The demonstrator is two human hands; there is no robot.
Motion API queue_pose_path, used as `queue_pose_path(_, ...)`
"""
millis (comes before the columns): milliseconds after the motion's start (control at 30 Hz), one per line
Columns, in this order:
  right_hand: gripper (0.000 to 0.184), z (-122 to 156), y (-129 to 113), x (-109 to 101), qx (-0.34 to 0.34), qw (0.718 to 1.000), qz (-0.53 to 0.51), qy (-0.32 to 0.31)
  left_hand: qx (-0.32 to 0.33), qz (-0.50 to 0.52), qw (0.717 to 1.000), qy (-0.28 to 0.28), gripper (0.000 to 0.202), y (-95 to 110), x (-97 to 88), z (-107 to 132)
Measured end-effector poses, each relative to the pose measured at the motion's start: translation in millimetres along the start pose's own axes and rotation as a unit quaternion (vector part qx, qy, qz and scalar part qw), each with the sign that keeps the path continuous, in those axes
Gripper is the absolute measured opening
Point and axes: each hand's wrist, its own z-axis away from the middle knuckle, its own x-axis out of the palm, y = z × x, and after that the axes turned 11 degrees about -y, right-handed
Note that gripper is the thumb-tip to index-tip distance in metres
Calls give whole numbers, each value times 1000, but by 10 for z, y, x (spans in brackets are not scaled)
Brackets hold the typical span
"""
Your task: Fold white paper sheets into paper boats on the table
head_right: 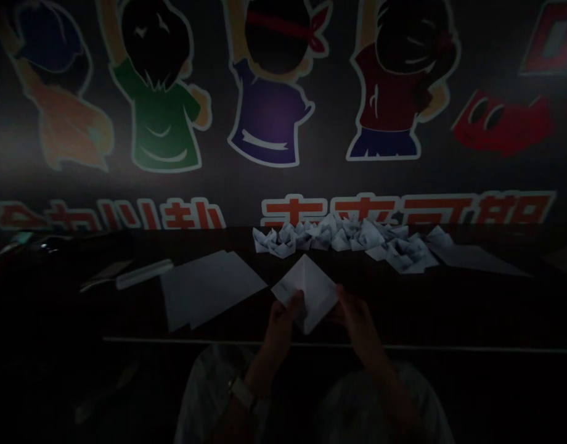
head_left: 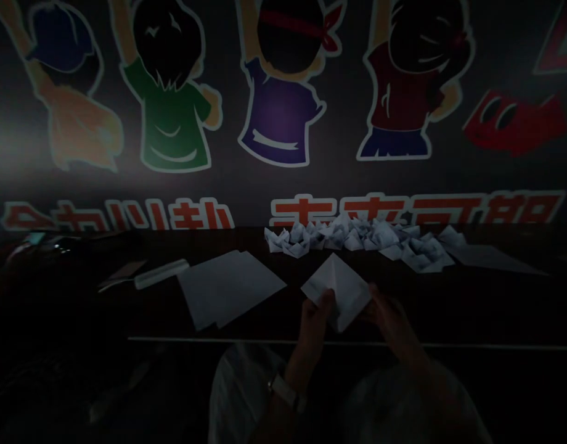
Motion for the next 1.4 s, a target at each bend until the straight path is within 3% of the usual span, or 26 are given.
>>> queue_pose_path(167,34,16,-80,-39,-24,1000,-14,2,-43,73,995,-46,44,50,66,29)
queue_pose_path(233,33,34,-86,-15,-40,998,-33,40,-20,81,995,-48,46,48,105,77)
queue_pose_path(367,35,37,-66,-6,-58,988,-66,131,64,30,998,4,41,-45,122,179)
queue_pose_path(467,35,38,-51,-10,-70,984,-67,149,87,-49,995,0,37,-124,126,215)
queue_pose_path(600,32,70,-50,41,-69,986,-65,138,87,-88,991,-52,36,-143,161,201)
queue_pose_path(900,30,61,-20,23,-72,989,-81,102,100,-71,991,-44,39,-188,38,114)
queue_pose_path(1067,31,43,-89,-56,-52,997,26,58,129,-138,981,-35,38,-148,32,132)
queue_pose_path(1200,34,15,-253,-106,-35,994,90,49,105,-166,979,-54,32,-163,11,155)
queue_pose_path(1400,33,-30,-342,-195,36,999,10,7,60,-185,974,-118,28,-264,-116,182)
